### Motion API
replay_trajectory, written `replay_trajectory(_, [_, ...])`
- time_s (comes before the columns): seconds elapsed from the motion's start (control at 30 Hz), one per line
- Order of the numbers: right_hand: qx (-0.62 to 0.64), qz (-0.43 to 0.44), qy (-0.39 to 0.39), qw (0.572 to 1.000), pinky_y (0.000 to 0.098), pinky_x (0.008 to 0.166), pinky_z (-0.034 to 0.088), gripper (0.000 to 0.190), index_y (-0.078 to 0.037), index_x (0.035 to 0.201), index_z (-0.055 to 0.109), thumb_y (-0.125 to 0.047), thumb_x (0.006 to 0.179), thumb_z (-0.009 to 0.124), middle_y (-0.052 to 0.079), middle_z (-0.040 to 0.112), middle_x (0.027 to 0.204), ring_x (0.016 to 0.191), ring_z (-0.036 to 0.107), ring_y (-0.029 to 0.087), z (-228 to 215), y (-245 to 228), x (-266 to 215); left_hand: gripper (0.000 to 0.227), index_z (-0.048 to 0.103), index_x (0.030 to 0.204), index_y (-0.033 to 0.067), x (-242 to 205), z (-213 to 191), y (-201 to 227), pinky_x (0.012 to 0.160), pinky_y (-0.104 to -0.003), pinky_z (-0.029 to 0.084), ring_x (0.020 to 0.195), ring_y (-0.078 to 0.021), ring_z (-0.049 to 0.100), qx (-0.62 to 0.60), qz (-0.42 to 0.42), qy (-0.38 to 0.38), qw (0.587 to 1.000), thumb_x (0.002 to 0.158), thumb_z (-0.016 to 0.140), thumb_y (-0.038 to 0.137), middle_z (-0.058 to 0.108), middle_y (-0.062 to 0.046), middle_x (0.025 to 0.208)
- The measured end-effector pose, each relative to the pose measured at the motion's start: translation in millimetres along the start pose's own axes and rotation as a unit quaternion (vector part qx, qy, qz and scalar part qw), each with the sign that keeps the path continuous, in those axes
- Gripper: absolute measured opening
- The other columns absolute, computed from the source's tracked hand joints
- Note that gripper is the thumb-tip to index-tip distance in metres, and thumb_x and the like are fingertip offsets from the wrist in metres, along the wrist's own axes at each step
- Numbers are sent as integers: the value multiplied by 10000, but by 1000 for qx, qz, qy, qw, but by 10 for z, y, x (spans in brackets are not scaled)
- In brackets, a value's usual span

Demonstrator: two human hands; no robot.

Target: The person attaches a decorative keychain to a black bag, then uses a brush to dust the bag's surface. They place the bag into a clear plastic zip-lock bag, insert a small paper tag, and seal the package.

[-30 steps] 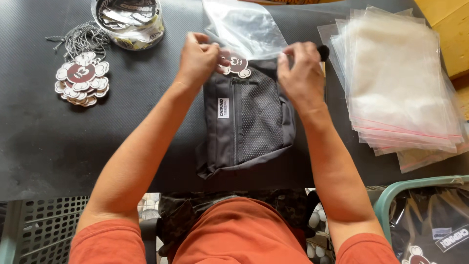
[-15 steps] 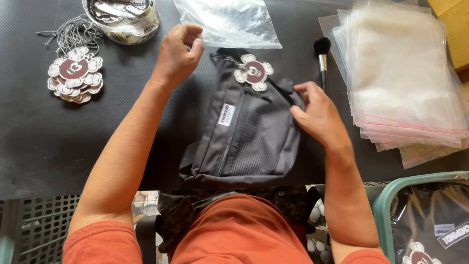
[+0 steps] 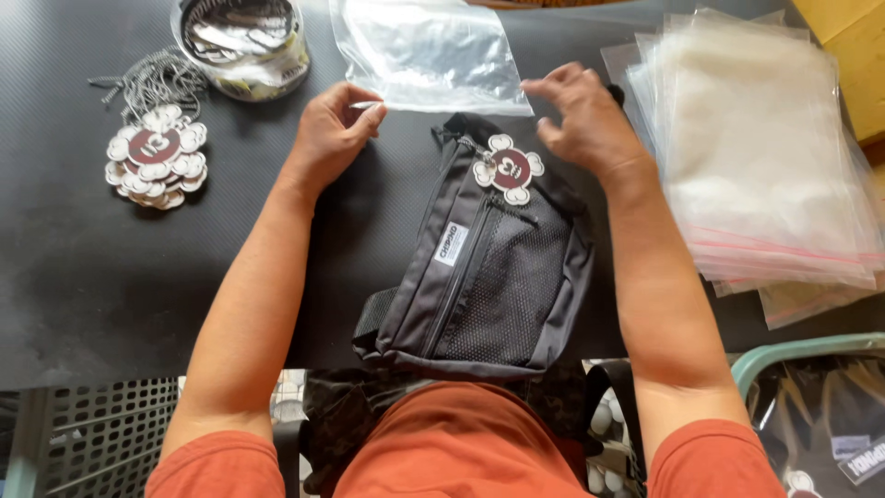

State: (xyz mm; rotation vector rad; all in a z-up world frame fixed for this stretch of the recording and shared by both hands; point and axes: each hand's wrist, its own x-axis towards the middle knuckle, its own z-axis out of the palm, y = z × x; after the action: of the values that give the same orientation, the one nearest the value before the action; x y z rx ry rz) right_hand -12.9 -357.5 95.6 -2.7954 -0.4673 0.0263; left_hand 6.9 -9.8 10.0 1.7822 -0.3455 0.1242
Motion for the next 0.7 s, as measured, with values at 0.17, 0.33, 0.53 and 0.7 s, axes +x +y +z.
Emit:
replay_trajectory(0.17, [3,-48,80,996,482,1036,324,243,-206,1222,742,-287,993,731,41,603,1197,1148,515,260,430,163,201,169,671,968,129,-16,22,185,696,-205,531,689,-45,638,-13,-31,2,999,1027,674,287,682,25,800])
replay_trajectory(0.33, [-7,-136,202,970,438,918,505,155,-77,1148,788,-170,1038,731,76,666,1098,1019,581,264,544,350,194,240,703,920,128,28,98,181,627,-210,509,651,-51,643,58,15,23,998,1052,658,323,683,43,792])
replay_trajectory(0.53, [-5,-143,276,950,366,744,547,83,-90,1046,778,-146,999,818,68,652,1012,958,619,242,532,351,159,508,748,1133,183,162,96,440,782,-486,527,1009,-280,587,319,15,17,948,991,556,630,525,-98,1063])
replay_trajectory(0.7, [24,-137,286,948,367,746,552,88,-92,989,741,-117,976,825,58,636,978,950,614,236,545,278,168,464,744,1068,180,371,332,308,878,-398,377,974,-234,571,448,270,41,851,967,719,632,641,-71,1099])
